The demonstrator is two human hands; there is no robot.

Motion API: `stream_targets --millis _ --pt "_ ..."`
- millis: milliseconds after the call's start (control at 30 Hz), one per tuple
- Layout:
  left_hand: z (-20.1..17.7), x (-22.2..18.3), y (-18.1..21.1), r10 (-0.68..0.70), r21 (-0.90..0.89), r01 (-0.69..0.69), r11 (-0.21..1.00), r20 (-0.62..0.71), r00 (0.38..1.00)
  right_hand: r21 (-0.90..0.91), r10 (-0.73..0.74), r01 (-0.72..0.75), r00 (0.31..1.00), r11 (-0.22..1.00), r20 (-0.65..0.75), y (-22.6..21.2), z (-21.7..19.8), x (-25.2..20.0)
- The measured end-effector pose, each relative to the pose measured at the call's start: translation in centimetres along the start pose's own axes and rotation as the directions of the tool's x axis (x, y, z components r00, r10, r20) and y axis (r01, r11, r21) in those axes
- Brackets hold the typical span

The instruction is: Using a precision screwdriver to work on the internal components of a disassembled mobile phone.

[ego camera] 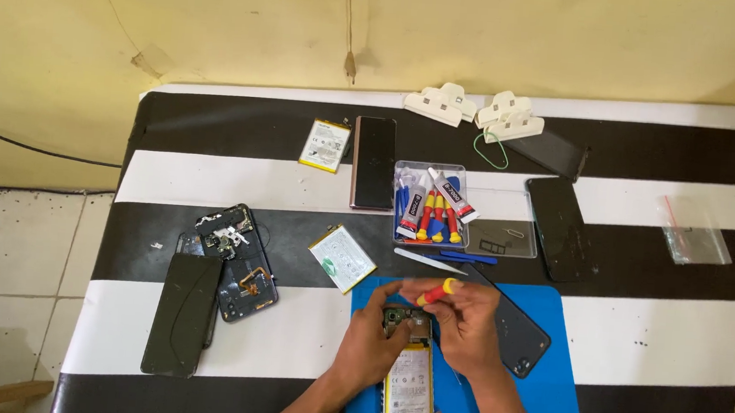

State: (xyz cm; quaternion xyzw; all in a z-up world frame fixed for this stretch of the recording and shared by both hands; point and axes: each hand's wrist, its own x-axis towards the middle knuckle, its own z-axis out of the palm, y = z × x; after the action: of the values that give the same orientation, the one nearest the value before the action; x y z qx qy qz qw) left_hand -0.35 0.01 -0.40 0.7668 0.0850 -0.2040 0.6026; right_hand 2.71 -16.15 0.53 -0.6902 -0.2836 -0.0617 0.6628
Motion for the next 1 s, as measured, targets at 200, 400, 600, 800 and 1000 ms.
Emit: stream_targets --millis 200,400,600,800,1000 --pt "-0.3 -0.2 1.2 -0.052 -0.041 0.053 0.998 0.025 0.998 -0.140 0.017 -0.038 0.988 0.989 -0.152 0.7 0.9 -0.5" --pt "0.0 -0.1 0.4 0.002 -0.046 -0.002 0.999 0.002 1.000 -0.171 -0.004 -0.035 0.975 0.985 -0.224 0.5 1.8 -0.8" --pt "0.0 -0.3 0.8 -0.013 -0.040 0.013 0.999 -0.002 1.000 -0.245 -0.006 -0.071 0.954 0.967 -0.300 0.3 2.6 -1.2" --pt "-0.1 -0.4 0.9 -0.027 -0.034 0.027 0.999 0.007 1.000 -0.100 -0.098 0.085 0.985 0.991 -0.138 1.2 1.4 -1.7" --pt "-0.2 -0.6 0.5 0.024 -0.087 -0.023 0.996 0.004 1.000 -0.140 -0.085 0.072 0.992 0.988 -0.092 0.7 1.1 -0.7"
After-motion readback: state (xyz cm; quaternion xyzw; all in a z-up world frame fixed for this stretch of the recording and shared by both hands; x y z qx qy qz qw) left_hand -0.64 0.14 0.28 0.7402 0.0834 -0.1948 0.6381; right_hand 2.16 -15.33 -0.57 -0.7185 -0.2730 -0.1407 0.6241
